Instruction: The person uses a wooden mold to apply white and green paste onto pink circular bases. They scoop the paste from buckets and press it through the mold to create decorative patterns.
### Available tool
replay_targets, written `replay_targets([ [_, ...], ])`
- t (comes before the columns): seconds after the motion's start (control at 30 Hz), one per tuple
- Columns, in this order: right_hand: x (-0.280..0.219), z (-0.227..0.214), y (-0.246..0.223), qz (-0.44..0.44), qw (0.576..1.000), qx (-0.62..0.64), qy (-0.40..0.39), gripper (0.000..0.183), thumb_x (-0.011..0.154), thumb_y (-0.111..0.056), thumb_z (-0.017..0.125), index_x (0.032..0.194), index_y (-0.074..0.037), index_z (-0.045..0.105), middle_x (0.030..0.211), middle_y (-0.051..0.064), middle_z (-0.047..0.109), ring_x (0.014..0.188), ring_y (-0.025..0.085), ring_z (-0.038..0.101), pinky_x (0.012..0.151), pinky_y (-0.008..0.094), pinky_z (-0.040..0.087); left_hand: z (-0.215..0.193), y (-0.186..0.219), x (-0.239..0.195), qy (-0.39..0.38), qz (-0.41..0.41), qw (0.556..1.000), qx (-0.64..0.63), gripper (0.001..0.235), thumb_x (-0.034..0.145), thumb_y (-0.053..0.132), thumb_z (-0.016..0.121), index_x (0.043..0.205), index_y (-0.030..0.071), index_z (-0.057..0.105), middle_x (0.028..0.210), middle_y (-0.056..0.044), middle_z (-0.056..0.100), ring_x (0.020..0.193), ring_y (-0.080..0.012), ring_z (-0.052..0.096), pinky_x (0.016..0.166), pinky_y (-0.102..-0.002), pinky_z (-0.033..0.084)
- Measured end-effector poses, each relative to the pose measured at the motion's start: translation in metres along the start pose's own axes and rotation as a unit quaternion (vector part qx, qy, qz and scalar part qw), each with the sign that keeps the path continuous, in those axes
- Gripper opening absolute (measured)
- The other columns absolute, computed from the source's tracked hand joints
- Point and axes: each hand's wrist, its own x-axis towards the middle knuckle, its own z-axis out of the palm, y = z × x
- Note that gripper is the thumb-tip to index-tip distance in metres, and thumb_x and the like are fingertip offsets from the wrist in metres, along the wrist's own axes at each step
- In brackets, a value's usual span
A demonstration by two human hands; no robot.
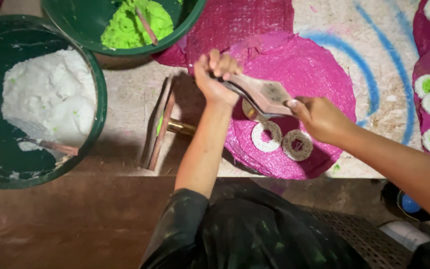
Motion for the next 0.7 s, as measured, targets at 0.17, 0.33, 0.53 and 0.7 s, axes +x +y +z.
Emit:
replay_targets([
  [0.17, -0.018, -0.023, 0.051, 0.126, 0.992, -0.003, -0.02, 0.053, 0.101, -0.051, 0.033, 0.113, -0.01, 0.064, 0.068, 0.013, 0.064, 0.058, 0.028, 0.062, 0.051, 0.043, 0.054, -0.004, -0.019, -0.007, -0.012, -0.109, 0.987, 0.117, 0.038, 0.099, 0.036, 0.039, 0.105, 0.009, 0.065, 0.102, -0.009, 0.064, 0.1, -0.0226, 0.06, 0.096, -0.041, 0.048],
  [0.33, -0.064, -0.017, 0.124, 0.019, 0.97, 0.201, 0.137, 0.084, 0.109, -0.069, 0.026, 0.079, 0.003, 0.059, 0.06, 0.011, 0.053, 0.052, 0.019, 0.049, 0.047, 0.036, 0.038, 0.01, 0.01, -0.032, -0.154, -0.154, 0.719, 0.659, 0.077, 0.085, 0.022, 0.066, 0.154, 0.015, 0.033, 0.151, -0.019, 0.05, 0.141, -0.033, 0.047, 0.119, -0.05, 0.038],
  [0.53, -0.097, 0.058, 0.148, -0.05, 0.838, 0.471, 0.271, 0.089, 0.093, -0.087, 0.033, 0.108, -0.002, 0.059, 0.07, 0.005, 0.049, 0.053, 0.016, 0.041, 0.046, 0.032, 0.028, 0.028, 0.012, -0.058, -0.282, -0.144, 0.436, 0.842, 0.117, 0.067, 0.022, 0.092, 0.159, 0.019, 0.02, 0.153, -0.021, 0.043, 0.144, -0.0415, 0.033, 0.117, -0.059, 0.023],
  [0.7, -0.124, 0.109, 0.155, -0.037, 0.738, 0.59, 0.325, 0.082, 0.099, -0.081, 0.041, 0.109, -0.001, 0.055, 0.074, 0.005, 0.046, 0.057, 0.018, 0.043, 0.049, 0.033, 0.028, 0.034, 0.009, -0.046, -0.249, -0.194, 0.418, 0.852, 0.122, 0.062, 0.028, 0.095, 0.156, 0.021, 0.017, 0.154, -0.017, 0.042, 0.146, -0.0402, 0.029, 0.119, -0.063, 0.016],
])
